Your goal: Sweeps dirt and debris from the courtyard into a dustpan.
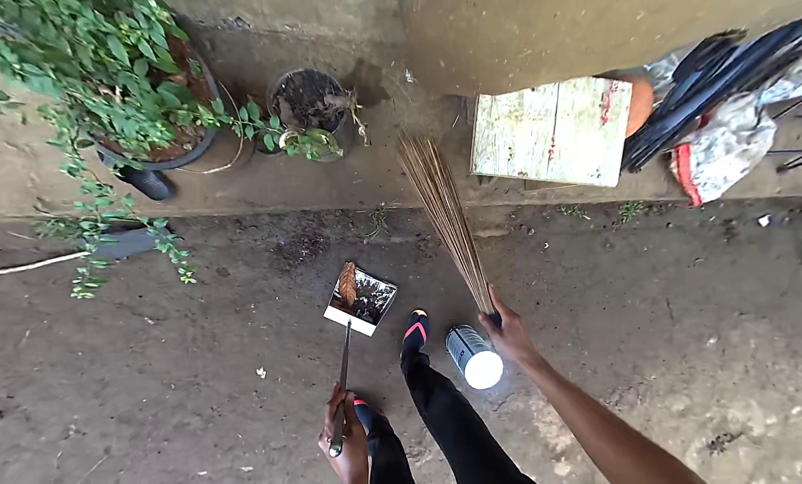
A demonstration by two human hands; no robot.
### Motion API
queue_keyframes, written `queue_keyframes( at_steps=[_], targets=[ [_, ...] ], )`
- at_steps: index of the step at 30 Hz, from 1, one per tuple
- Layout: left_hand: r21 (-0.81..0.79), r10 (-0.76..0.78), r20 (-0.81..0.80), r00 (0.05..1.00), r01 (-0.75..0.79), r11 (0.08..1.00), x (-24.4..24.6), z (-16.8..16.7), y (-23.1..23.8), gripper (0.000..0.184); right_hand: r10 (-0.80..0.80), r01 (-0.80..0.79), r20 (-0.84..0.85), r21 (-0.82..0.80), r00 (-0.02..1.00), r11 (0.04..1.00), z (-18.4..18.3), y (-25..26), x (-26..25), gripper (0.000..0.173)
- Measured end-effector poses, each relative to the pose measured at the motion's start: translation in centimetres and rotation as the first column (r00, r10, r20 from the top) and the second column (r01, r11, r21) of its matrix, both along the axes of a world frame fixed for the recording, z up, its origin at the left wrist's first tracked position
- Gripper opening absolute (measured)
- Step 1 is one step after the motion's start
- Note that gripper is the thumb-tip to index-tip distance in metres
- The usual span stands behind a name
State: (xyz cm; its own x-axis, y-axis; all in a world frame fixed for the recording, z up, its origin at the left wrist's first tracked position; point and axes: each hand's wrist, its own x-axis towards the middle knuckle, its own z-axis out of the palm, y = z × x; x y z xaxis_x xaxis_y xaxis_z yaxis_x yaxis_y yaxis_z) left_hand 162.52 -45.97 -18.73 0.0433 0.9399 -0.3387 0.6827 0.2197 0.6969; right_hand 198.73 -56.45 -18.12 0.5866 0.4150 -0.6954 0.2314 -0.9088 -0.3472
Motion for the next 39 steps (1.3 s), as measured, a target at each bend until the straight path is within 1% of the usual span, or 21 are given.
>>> queue_keyframes(
  at_steps=[3,5,7,9,10,11,13,15,16,18,20,21,24,26,28,30,32,34,36,37,39],
  targets=[
    [0.010,0.006,0.024,1.000,-0.006,1.000,-0.1,-0.1,0.2,0.018,0.112,-0.108,0.080,-0.054,0.990,0.993,-4.7,9.8,4.9,0.071],
    [0.023,-0.008,0.036,0.999,0.007,1.000,-0.4,-0.3,0.1,0.016,0.199,-0.182,0.213,-0.097,0.957,0.979,-8.5,16.7,8.6,0.072],
    [0.034,-0.032,0.048,0.998,0.030,0.999,-0.6,-0.5,0.0,0.016,0.230,-0.193,0.251,-0.163,0.940,0.968,-9.8,23.9,12.5,0.073],
    [0.045,-0.029,0.052,0.998,0.026,0.999,-0.6,-0.8,0.0,0.016,0.166,-0.114,0.211,-0.237,0.963,0.965,-10.1,28.1,15.3,0.073],
    [0.038,-0.021,0.043,0.999,0.019,0.999,-0.7,-0.4,-0.1,0.016,0.109,-0.063,0.164,-0.265,0.980,0.962,-10.1,27.9,15.6,0.072],
    [0.028,-0.014,0.031,0.999,0.013,1.000,-0.5,-0.1,0.0,0.017,0.065,-0.030,0.121,-0.272,0.990,0.962,-9.9,25.9,15.0,0.069],
    [0.020,0.000,0.006,1.000,0.000,1.000,0.7,0.0,0.8,0.018,0.090,-0.075,0.050,-0.253,0.995,0.964,-8.0,20.2,12.7,0.071],
    [0.007,-0.006,-0.023,1.000,0.006,1.000,1.3,0.8,1.8,0.019,0.090,-0.094,-0.026,-0.206,0.996,0.974,-4.7,12.5,8.3,0.069],
    [0.004,-0.022,-0.034,0.999,0.022,1.000,1.6,1.2,2.6,0.020,0.109,-0.116,-0.042,-0.225,0.993,0.967,-2.5,9.3,6.8,0.070],
    [0.016,-0.061,-0.066,0.996,0.062,0.998,2.6,1.6,4.2,0.022,0.167,-0.164,-0.012,-0.271,0.986,0.948,1.6,6.1,5.3,0.068],
    [0.008,-0.125,-0.103,0.987,0.127,0.992,3.7,2.7,5.2,0.024,0.203,-0.179,0.044,-0.318,0.978,0.931,3.6,6.3,5.7,0.068],
    [-0.002,-0.150,-0.121,0.981,0.151,0.988,4.2,3.4,5.6,0.024,0.208,-0.172,0.073,-0.335,0.975,0.926,3.1,7.2,6.6,0.069],
    [0.003,-0.207,-0.164,0.965,0.211,0.978,6.3,4.2,6.9,0.022,0.194,-0.126,0.209,-0.303,0.958,0.945,-3.3,11.7,11.1,0.071],
    [0.009,-0.220,-0.173,0.960,0.225,0.974,7.6,4.5,7.2,0.020,0.150,-0.096,0.170,-0.286,0.974,0.953,-6.5,14.0,12.3,0.073],
    [0.023,-0.220,-0.178,0.959,0.228,0.973,8.9,4.8,7.6,0.020,0.048,-0.047,0.000,-0.209,0.999,0.977,-7.8,14.0,10.3,0.075],
    [0.028,-0.209,-0.165,0.964,0.216,0.976,10.5,4.9,8.0,0.021,-0.035,0.014,-0.158,-0.131,0.987,0.991,-6.6,10.4,6.0,0.072],
    [0.004,-0.180,-0.146,0.973,0.183,0.983,12.4,4.8,8.8,0.022,-0.035,0.010,-0.247,-0.104,0.968,0.995,-3.2,6.2,2.6,0.070],
    [-0.017,-0.159,-0.143,0.977,0.158,0.987,14.3,4.3,9.6,0.023,0.013,-0.037,-0.209,-0.111,0.978,0.993,1.4,3.2,0.7,0.068],
    [-0.036,-0.151,-0.135,0.979,0.147,0.988,16.4,3.8,10.2,0.024,0.075,-0.095,-0.122,-0.168,0.990,0.981,4.3,3.4,1.8,0.067],
    [-0.048,-0.157,-0.140,0.978,0.152,0.987,17.4,3.6,10.4,0.023,0.103,-0.117,-0.075,-0.207,0.992,0.971,4.5,4.4,3.4,0.066],
    [-0.072,-0.168,-0.165,0.972,0.158,0.985,19.3,3.0,10.9,0.023,0.132,-0.118,0.040,-0.253,0.990,0.960,1.6,7.4,7.7,0.069]
  ],
)
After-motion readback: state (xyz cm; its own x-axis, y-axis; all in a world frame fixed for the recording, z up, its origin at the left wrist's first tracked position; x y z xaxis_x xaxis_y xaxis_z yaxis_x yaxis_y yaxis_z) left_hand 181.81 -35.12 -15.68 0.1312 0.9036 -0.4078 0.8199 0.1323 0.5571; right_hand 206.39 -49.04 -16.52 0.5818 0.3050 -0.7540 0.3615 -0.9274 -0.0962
